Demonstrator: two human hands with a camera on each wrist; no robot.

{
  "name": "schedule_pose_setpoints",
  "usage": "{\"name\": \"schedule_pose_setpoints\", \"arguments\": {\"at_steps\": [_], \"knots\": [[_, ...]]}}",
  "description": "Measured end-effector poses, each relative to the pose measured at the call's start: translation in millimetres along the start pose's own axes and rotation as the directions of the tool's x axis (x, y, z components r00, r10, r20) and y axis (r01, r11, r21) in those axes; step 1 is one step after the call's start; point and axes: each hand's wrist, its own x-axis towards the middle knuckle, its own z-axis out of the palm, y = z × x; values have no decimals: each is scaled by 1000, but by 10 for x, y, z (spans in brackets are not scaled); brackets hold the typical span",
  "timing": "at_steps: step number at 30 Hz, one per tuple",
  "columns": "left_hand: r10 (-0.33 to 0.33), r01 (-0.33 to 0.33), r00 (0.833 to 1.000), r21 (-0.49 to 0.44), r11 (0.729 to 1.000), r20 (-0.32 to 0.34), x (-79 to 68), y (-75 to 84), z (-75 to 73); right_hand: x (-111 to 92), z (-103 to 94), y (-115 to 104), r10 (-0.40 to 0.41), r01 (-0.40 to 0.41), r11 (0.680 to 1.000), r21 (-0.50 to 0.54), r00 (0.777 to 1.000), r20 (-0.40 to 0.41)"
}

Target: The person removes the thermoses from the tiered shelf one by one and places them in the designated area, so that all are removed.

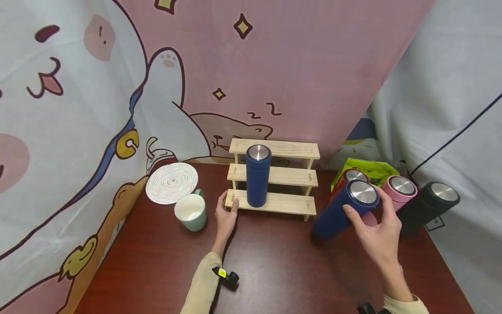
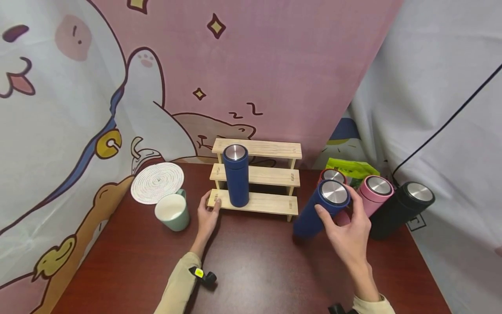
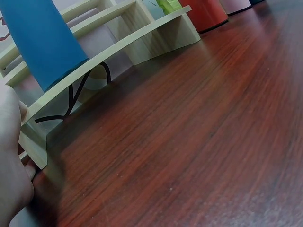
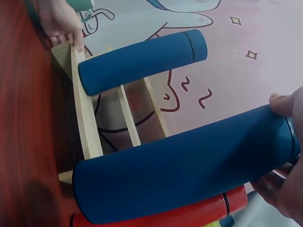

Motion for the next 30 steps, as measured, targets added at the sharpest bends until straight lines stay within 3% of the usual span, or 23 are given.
{"name": "schedule_pose_setpoints", "arguments": {"at_steps": [19,30], "knots": [[-25,25,1000,12,1000,11,20,-7,-6,-36,-388,171,61,-72,988,-136,995,-85],[-28,28,1000,14,1000,5,13,-18,-17,-33,-672,256,155,-185,959,-215,976,-152]]}}
